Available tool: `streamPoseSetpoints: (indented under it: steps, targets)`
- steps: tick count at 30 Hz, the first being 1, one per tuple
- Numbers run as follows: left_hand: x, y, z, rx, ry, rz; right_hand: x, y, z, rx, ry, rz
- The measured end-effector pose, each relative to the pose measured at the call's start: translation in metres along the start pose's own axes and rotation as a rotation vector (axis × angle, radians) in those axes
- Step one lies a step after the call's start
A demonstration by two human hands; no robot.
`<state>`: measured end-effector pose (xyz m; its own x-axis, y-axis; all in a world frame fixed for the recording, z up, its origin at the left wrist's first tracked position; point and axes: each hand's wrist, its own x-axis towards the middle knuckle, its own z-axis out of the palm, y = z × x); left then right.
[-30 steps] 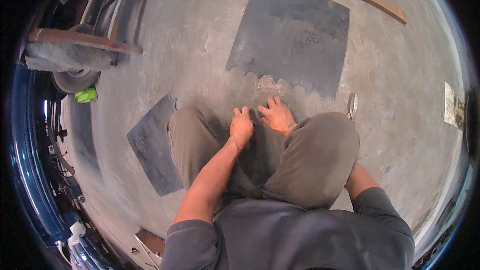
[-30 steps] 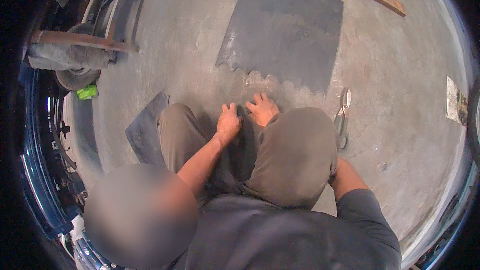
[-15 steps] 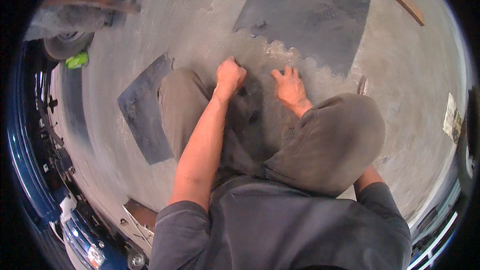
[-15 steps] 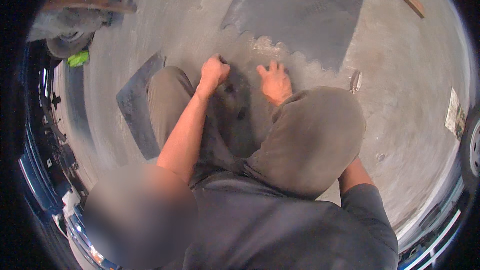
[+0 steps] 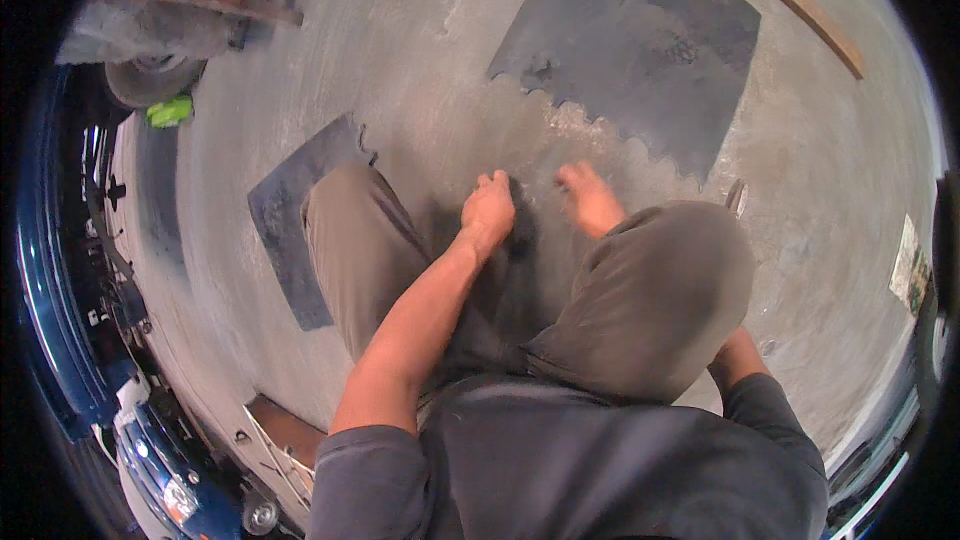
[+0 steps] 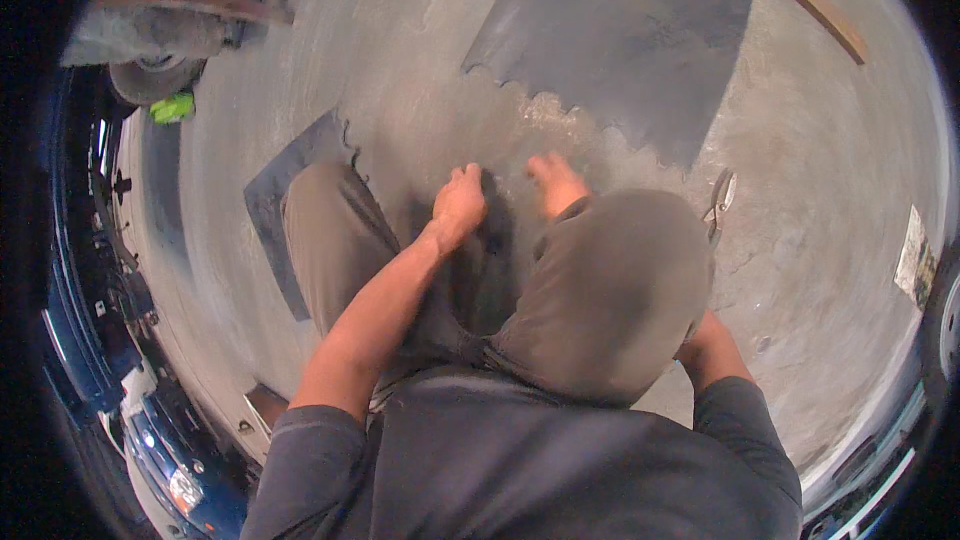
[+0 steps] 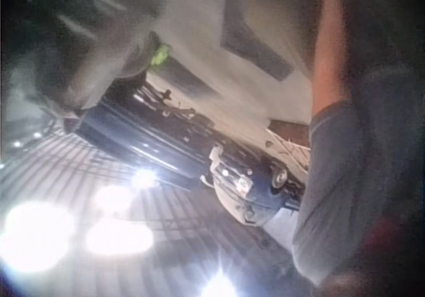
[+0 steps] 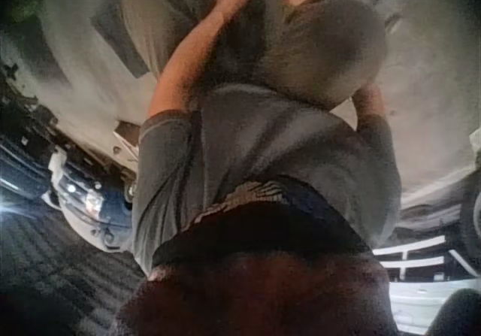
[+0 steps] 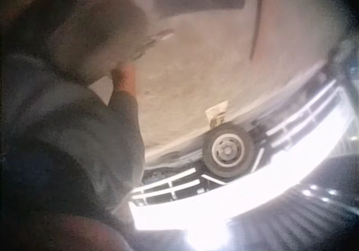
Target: The person kneels on the floor and uses shears to cut a wavy pattern along the edge of a black rubber mat. They repeatedly snip small sections to create a scalloped edge.
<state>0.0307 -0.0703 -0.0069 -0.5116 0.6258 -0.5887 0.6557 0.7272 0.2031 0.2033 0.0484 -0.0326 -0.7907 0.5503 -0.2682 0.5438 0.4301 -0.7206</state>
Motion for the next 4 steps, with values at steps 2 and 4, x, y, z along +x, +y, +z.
streamPoseSetpoints:
  steps: [2,4]
  targets:
    - [0.003,-0.011,0.003,-0.033,0.050,0.018,-0.014,-0.018,0.015,0.115,-0.130,-0.198]
    - [0.008,-0.014,-0.002,-0.101,0.064,-0.007,-0.024,-0.025,0.044,0.225,-0.244,-0.328]
